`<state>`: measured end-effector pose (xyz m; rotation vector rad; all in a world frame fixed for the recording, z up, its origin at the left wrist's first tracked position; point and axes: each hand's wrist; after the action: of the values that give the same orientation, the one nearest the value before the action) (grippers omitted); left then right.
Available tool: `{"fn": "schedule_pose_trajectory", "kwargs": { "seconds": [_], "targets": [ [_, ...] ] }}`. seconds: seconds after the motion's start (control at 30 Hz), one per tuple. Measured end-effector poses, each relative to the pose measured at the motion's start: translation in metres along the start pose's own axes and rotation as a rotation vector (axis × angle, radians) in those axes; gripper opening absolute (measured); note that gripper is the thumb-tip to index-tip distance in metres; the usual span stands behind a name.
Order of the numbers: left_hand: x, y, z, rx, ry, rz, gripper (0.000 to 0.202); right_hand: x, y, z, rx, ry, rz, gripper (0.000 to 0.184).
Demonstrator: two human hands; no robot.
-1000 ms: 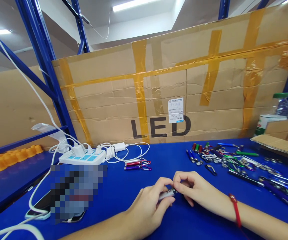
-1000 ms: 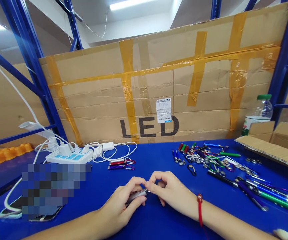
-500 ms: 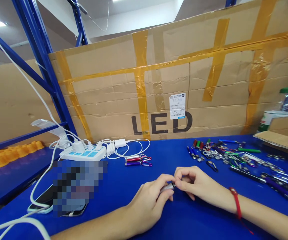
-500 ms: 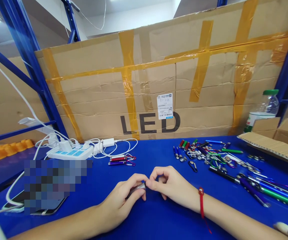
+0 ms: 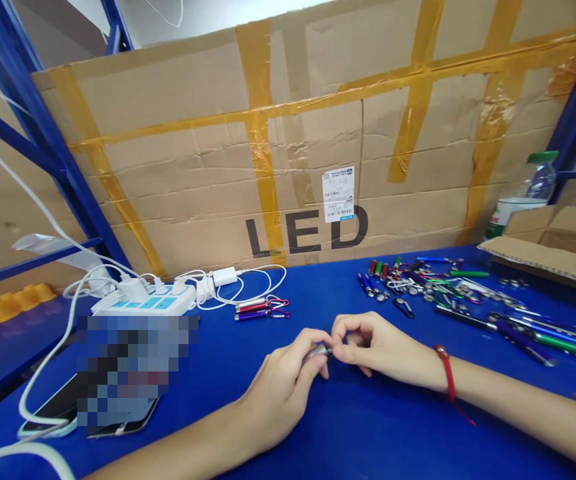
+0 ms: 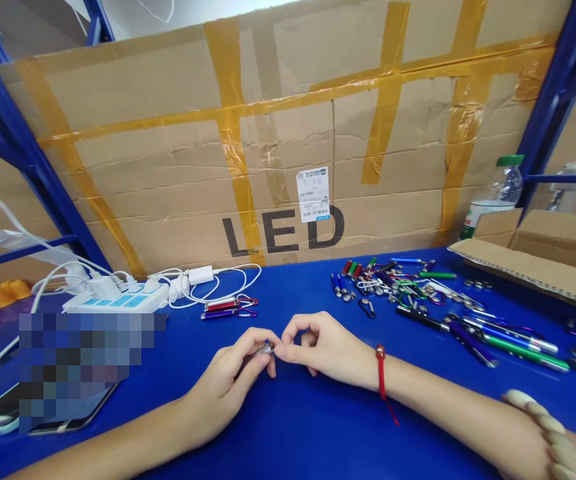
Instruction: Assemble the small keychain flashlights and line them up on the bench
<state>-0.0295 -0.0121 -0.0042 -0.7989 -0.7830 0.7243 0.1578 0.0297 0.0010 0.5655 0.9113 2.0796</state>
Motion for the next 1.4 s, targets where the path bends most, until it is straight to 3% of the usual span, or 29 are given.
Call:
{"fn": "schedule_pose_trajectory", "kwargs": {
  "seconds": [0.5, 0.6, 0.8, 1.17, 1.4],
  "targets": [
    [0.001, 0.001, 0.0, -0.005, -0.032, 0.041, 0.026, -0.002, 0.001, 0.0, -0.042, -0.1, -0.014, 0.035],
    [0.002, 0.002, 0.001, 0.015, -0.018, 0.059, 0.028, -0.003, 0.002, 0.002, -0.103, -0.114, 0.057, 0.028],
    [0.002, 0.001, 0.001, 0.069, -0.054, 0.079, 0.029, -0.006, 0.002, 0.007, -0.373, -0.289, 0.289, 0.017],
    [0.003, -0.001, 0.0, 0.009, -0.026, 0.041, 0.023, -0.012, 0.004, 0.016, -0.703, -0.313, 0.411, 0.019],
    [0.004, 0.001, 0.001, 0.08, -0.01, -0.061, 0.024, -0.008, 0.006, 0.015, -0.406, -0.298, 0.345, 0.024]
  ]
}}
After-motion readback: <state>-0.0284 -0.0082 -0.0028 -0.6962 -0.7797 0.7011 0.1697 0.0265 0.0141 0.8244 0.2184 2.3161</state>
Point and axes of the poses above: each hand's wrist, its own x-axis towards the middle knuckle, its own z-axis out of the back of the hand, y = z × x, and after that the axes turned 15 degrees about -x, right-handed
